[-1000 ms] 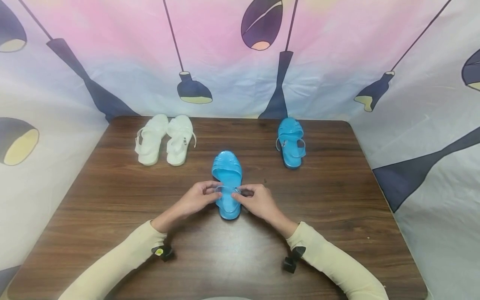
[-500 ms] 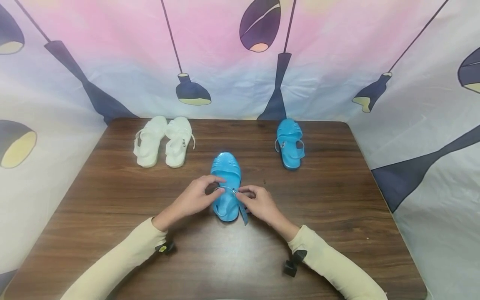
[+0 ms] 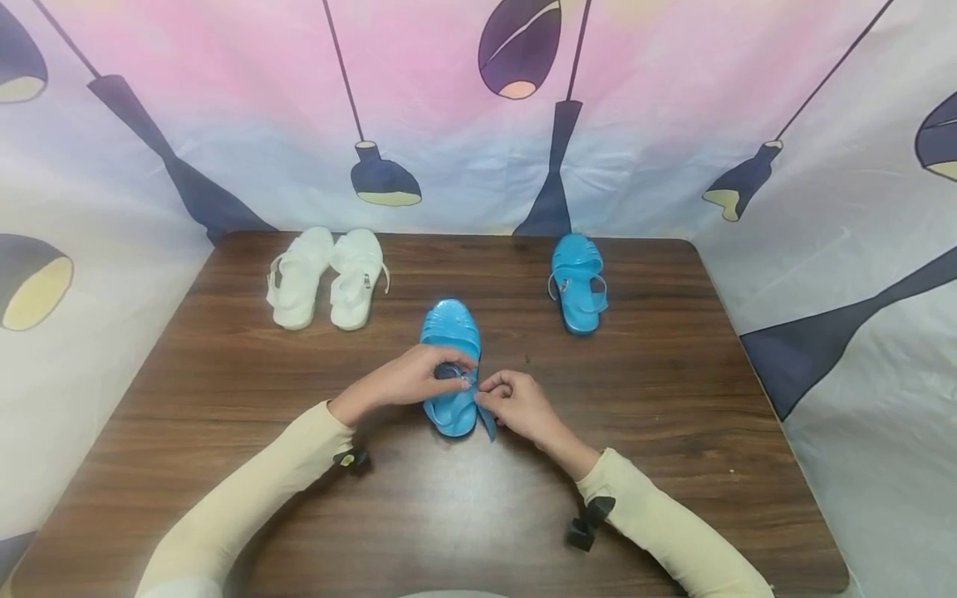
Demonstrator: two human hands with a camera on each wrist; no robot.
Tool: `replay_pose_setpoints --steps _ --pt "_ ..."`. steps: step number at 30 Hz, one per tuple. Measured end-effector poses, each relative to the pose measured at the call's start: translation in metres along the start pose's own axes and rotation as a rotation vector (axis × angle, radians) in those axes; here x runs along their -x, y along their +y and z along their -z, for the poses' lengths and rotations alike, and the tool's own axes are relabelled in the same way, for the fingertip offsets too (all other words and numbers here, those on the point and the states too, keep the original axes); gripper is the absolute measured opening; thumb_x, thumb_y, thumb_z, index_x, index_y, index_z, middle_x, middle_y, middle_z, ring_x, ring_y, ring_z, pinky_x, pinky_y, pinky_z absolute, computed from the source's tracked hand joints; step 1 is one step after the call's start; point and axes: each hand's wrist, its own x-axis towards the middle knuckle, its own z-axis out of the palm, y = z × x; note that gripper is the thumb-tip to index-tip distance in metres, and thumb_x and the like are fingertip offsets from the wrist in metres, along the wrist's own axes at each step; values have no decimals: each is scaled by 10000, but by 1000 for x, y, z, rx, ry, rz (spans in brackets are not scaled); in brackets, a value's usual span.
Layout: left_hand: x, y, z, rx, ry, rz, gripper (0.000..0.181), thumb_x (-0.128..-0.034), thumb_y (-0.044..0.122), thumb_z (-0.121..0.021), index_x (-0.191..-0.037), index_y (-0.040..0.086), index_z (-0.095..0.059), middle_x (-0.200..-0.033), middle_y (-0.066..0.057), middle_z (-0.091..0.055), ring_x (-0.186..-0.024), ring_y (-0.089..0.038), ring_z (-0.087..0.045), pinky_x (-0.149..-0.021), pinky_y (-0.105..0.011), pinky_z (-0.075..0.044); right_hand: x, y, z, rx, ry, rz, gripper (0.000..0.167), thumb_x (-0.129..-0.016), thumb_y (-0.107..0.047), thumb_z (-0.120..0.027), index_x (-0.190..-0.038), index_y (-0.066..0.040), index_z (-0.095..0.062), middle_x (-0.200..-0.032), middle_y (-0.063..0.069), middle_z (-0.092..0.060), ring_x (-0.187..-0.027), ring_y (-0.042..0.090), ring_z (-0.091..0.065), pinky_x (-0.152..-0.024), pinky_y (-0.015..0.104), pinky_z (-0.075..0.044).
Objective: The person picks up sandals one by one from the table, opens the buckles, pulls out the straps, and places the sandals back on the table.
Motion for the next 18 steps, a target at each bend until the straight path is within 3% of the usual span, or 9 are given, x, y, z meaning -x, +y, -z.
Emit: replay_pose_setpoints --steps 6,18 --pt "0 -2 2 -24 -46 -31 257 -976 207 -717 -1202 88 -736 -1168 -34 -738 -1127 -168 -662 -964 -353 -537 -1 1 2 37 19 38 214 -950 -279 -726 -1038 -84 -726 -882 33 -719 -806 193 -647 -705 316 -542" --pt "-2 -2 0 -16 -49 20 230 -941 162 -753 -1155 79 -734 -1121 -20 -740 -1081 -157 -661 -972 -363 -528 -3 3 -2 33 56 97 148 -936 -232 -743 -993 -95 -744 -881 25 -711 -804 185 -641 -717 319 -539"
